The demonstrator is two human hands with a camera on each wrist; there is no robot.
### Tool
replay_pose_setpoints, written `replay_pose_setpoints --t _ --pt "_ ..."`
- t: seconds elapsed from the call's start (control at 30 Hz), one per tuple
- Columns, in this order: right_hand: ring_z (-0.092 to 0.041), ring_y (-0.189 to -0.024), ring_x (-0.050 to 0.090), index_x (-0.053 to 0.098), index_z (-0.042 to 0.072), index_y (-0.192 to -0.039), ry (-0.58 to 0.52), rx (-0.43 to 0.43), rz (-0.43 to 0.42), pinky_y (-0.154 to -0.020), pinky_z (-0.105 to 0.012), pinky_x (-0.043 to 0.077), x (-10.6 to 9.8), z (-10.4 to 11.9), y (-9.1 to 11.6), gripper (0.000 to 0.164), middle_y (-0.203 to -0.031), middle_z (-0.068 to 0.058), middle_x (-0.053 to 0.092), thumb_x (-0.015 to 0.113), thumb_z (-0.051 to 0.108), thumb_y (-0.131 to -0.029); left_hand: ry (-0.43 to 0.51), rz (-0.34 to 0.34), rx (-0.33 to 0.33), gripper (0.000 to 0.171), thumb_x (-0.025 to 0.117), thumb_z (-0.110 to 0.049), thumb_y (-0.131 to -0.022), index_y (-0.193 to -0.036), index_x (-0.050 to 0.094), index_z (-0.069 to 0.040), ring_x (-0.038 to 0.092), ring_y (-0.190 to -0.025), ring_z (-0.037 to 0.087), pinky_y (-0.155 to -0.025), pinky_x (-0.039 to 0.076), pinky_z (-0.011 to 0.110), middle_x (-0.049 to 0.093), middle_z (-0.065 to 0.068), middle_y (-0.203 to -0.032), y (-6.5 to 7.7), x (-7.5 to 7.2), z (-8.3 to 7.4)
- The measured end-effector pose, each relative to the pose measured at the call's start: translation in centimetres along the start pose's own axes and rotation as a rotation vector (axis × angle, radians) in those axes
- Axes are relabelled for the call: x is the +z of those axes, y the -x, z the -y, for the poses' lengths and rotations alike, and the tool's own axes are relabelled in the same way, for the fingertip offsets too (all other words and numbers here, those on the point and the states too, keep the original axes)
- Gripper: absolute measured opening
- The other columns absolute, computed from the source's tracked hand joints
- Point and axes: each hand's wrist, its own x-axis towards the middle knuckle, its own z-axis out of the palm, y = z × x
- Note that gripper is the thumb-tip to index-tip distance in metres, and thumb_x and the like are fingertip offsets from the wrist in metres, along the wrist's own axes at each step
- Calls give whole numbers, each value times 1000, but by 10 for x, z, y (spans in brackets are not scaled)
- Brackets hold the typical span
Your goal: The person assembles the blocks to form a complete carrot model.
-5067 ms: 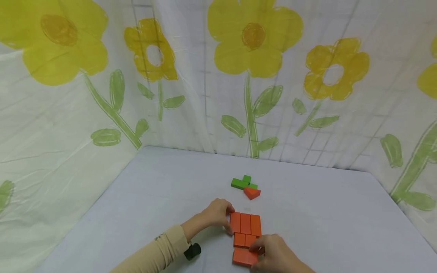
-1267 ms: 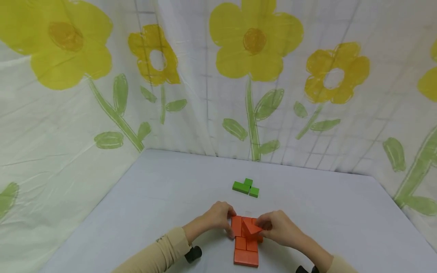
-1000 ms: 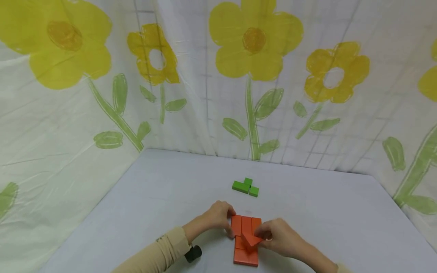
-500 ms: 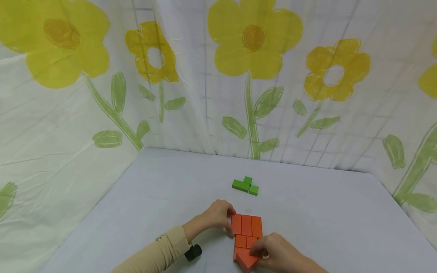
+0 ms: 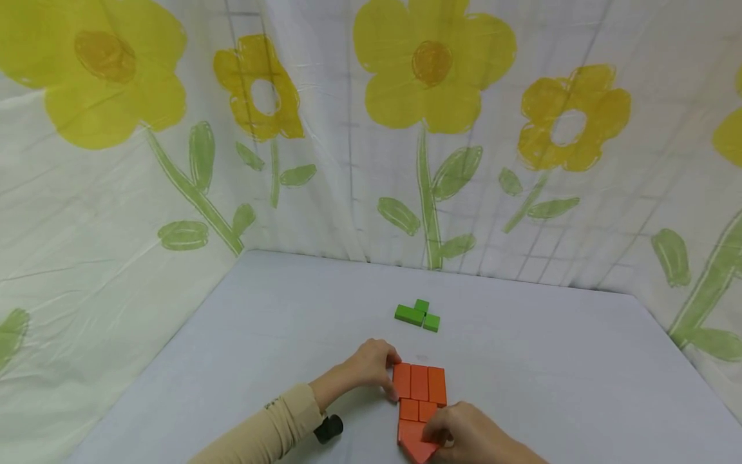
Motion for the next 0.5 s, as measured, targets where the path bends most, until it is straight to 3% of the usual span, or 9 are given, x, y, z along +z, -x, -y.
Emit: replay_pose_setpoints --t 0.2,0.5 --pt "0 -70 53 76 10 -90 68 26 -8 -67 -22 49 1 0 -2 11 -80 9 66 78 7 -80 15 0 -2 50 94 -14 -58 -101 72 0 50 -76 8 -69 44 22 63 -1 -83 0 0 0" --pt "-1 -67 49 74 11 -88 145 40 -19 -64 -21 46 2 -1 -4 9 -74 16 58 78 9 -80 22 7 -22 50 94 -14 -59 -102 72 0 51 -77 8 -71 45 22 63 0 -85 0 -1 -2"
